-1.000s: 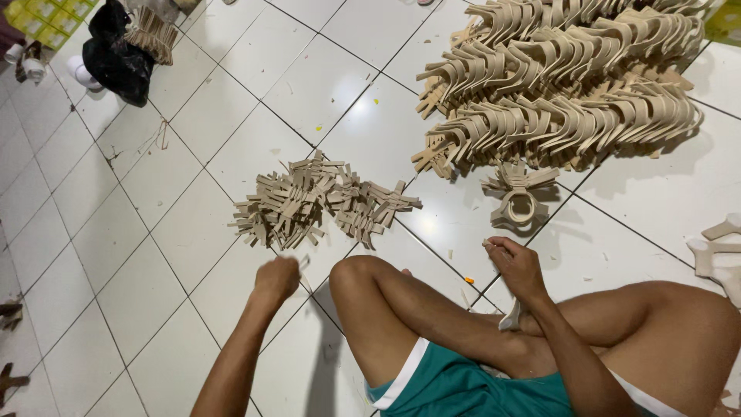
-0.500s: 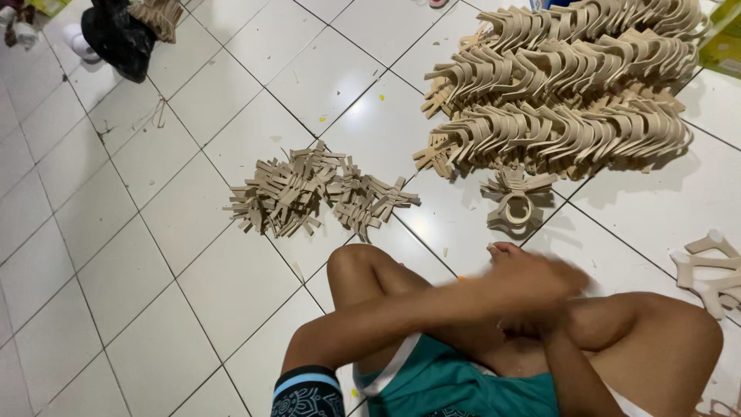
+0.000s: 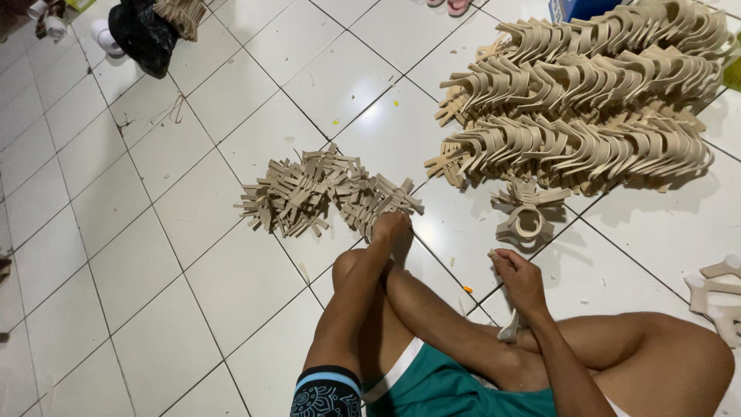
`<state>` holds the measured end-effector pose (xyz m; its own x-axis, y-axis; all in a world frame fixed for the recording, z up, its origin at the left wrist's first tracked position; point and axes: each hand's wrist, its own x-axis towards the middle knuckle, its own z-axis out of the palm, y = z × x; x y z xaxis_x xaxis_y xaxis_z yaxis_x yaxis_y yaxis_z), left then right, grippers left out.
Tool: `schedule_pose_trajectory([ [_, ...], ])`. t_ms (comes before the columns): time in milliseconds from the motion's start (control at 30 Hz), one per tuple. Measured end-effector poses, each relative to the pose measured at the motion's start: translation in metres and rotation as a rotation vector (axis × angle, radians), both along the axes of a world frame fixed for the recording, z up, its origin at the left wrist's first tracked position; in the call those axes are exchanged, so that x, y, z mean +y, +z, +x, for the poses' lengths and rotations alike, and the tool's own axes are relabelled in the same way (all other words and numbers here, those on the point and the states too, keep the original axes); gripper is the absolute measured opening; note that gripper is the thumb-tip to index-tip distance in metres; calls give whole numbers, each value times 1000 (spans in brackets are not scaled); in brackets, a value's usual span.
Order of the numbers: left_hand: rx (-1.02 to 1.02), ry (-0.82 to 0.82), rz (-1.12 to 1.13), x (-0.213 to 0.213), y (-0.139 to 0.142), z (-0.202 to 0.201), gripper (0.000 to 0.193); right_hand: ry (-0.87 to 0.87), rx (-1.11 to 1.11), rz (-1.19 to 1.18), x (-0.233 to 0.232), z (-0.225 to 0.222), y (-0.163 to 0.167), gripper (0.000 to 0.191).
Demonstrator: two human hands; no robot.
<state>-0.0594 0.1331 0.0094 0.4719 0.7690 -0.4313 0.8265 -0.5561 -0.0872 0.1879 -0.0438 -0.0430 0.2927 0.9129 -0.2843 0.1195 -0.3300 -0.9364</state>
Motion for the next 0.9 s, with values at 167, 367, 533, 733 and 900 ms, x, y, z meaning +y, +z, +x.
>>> schedule_pose_trajectory([
  [167,49,-86,29,5,-12,-11,34,-28,31,37,0,4,-6,32],
  [367,93,-183,170,2,16,-9,40,-64,82,22,-2,6,-8,33],
  [533,-967,364,53,-13,40,-11,28,-97,19,78,1,9,-7,33],
  [733,-1617,900,-472,-76,-23,30,21,-97,-55,121,-10,1,-4,32],
  [900,-1930,1169,-966,-106,-52,64,18,-84,94,-27,-18,-1,-4,32],
])
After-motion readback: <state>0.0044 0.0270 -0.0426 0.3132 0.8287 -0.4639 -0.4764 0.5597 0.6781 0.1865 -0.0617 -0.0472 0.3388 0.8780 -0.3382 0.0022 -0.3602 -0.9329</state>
